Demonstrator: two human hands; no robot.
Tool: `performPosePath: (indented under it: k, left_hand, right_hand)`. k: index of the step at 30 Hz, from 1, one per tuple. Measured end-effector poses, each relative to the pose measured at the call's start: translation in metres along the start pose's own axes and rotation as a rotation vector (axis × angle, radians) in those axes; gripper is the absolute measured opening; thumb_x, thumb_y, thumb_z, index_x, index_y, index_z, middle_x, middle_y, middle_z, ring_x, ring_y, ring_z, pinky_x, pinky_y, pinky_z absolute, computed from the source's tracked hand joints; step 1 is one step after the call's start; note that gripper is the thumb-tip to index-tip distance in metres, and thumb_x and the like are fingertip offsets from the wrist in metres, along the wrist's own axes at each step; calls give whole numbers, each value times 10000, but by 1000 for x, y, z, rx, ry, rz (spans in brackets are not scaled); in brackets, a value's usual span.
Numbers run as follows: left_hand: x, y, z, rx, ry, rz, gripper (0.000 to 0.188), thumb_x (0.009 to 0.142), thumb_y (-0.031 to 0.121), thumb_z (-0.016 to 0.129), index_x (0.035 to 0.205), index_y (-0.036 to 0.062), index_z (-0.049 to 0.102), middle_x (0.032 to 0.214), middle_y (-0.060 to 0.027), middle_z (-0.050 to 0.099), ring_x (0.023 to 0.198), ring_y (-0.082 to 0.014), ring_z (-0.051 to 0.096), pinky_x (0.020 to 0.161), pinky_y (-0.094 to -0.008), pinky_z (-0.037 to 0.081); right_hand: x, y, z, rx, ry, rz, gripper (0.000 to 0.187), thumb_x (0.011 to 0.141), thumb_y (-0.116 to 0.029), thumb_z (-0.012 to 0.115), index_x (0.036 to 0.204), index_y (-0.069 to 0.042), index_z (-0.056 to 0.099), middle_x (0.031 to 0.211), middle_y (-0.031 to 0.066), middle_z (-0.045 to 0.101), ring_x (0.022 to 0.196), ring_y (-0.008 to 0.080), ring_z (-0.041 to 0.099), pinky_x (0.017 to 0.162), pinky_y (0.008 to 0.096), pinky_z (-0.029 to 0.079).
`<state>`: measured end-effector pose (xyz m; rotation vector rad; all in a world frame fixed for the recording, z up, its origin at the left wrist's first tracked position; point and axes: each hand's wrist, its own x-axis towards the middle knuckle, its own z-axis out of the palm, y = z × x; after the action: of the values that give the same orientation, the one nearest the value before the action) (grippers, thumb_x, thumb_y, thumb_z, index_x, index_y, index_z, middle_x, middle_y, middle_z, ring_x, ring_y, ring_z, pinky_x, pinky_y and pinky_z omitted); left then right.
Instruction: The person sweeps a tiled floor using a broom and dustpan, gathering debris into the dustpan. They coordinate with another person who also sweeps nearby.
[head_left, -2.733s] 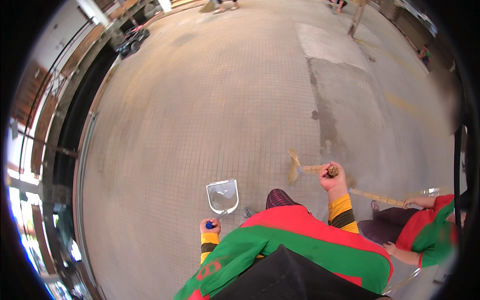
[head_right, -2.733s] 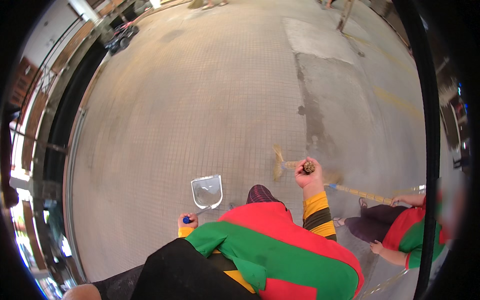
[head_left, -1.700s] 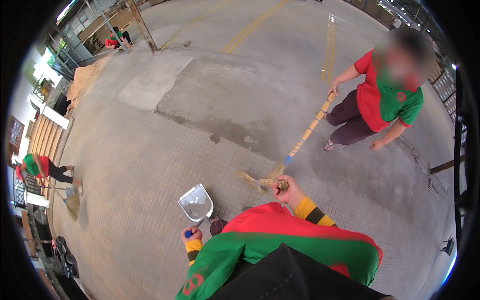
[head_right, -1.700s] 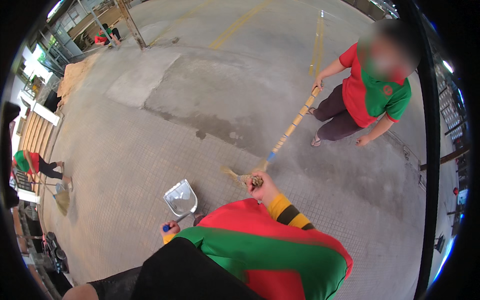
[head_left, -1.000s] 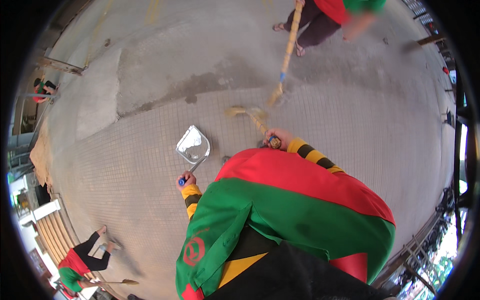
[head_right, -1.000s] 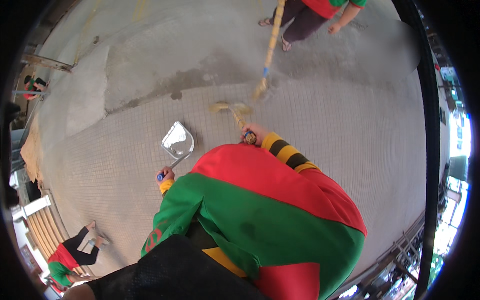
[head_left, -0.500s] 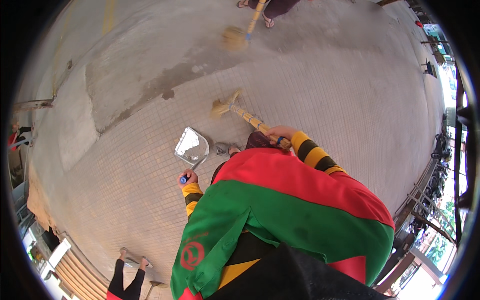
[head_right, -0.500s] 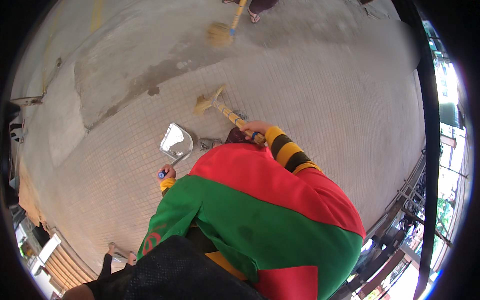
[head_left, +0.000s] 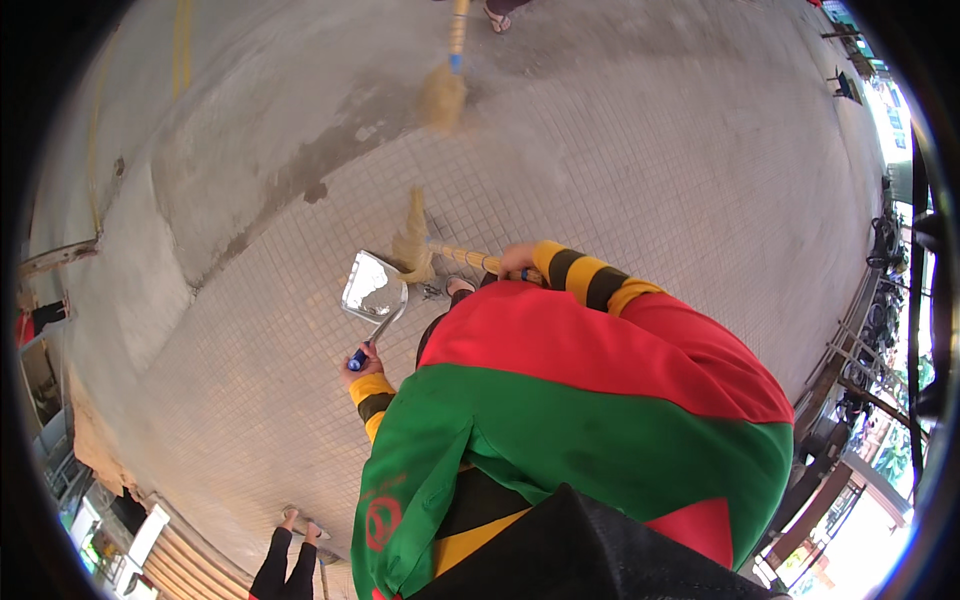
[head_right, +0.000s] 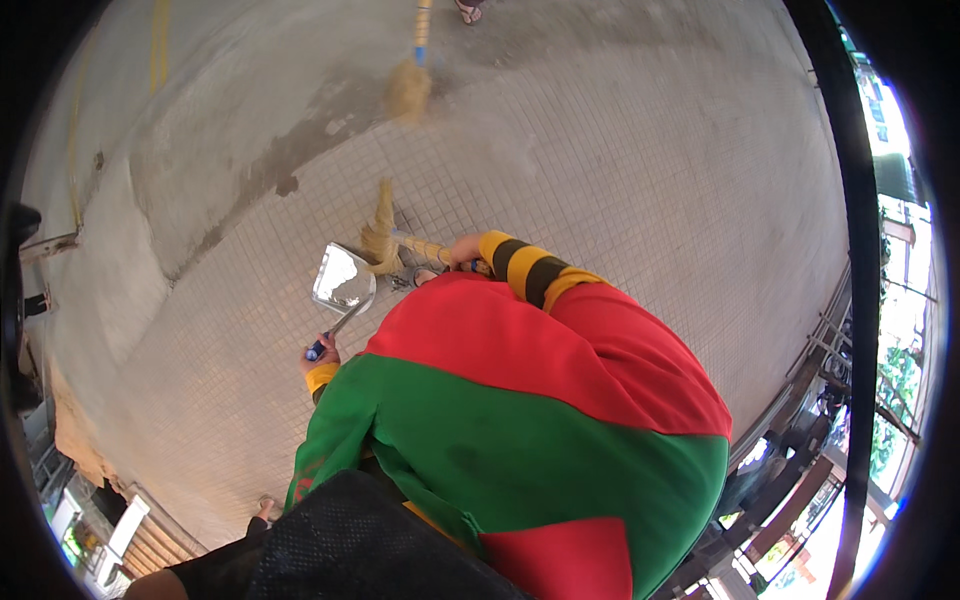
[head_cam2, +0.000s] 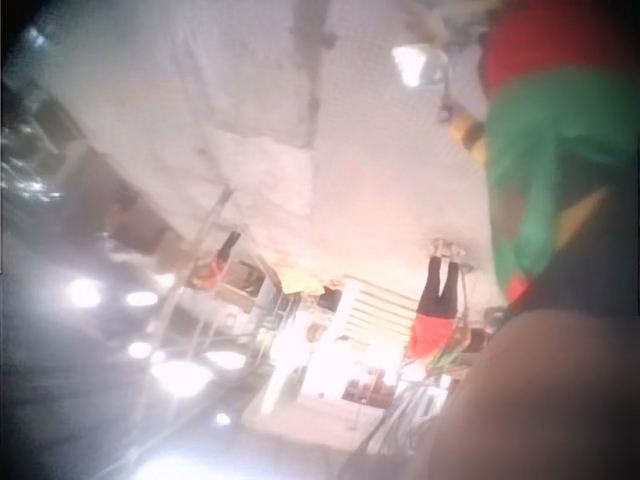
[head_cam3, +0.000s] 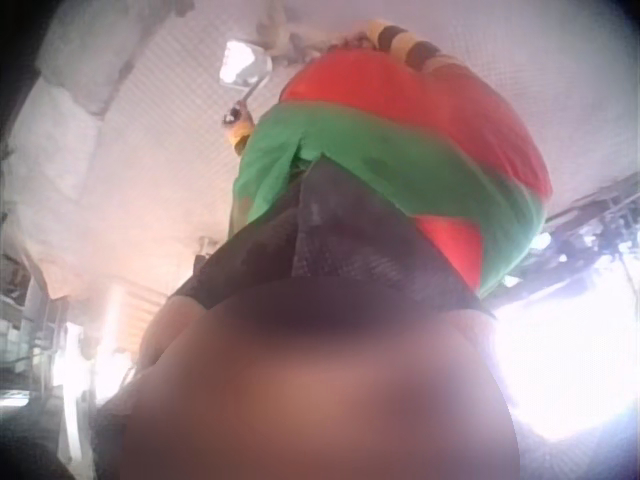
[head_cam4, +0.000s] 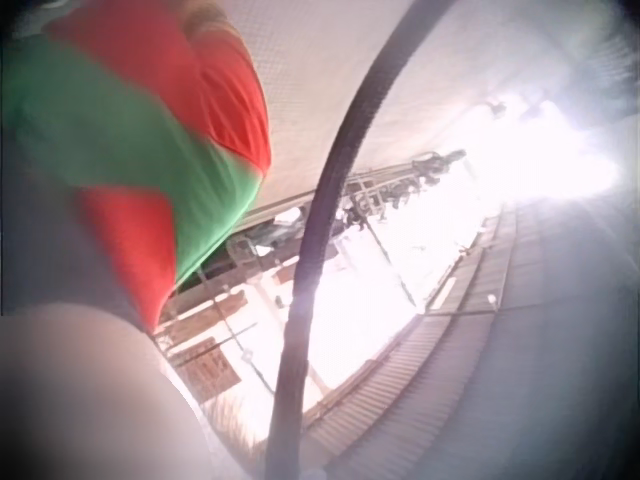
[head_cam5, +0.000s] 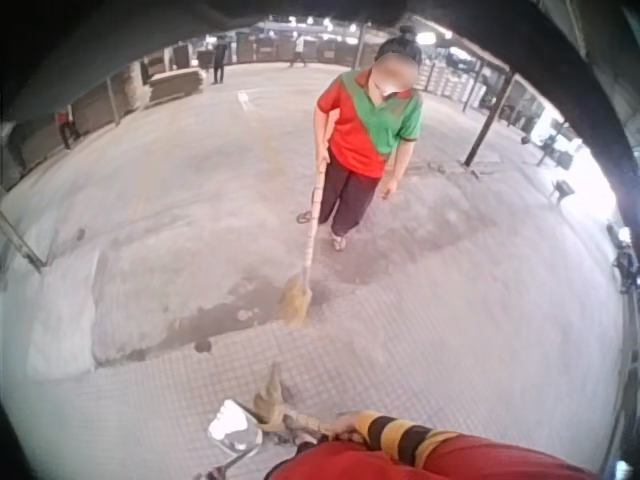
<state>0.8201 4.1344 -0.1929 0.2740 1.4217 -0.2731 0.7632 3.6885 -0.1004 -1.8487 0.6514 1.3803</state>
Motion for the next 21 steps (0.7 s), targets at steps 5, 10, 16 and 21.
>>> performPosePath:
  k: [5,10,16,21]
  left_hand:
    - [-60,-15,-1,295,91,241,399,811,304,518,1042,23,354,919,-193,537,733,-364,607,570,-409,539]
    - [-73,-44,-5,707,104,460,437,837,243,519,1158,30,312,991,-239,480,685,-331,602,554,-392,554]
    - [-75,-65,6,931,292,821,307,823,79,412,1129,88,432,945,-184,527,616,-259,584,554,-402,537]
    - [-71,-38,5,940,332,766,283,862,157,465,1135,85,441,842,-160,552,565,-216,571,525,-393,539]
  right_hand:
    - [-20,17,2,-19,79,-153,394,600,-317,695,757,40,644,724,127,641,632,234,602,575,369,453]
    - [-22,33,11,231,83,-235,301,570,-221,701,718,36,648,680,150,639,589,234,617,533,367,464]
    - [11,16,10,243,227,-399,323,572,-270,708,654,34,633,591,146,605,520,250,587,519,363,451]
    - [65,18,-6,334,270,-304,339,598,-323,706,632,7,633,573,127,604,513,239,590,529,358,462]
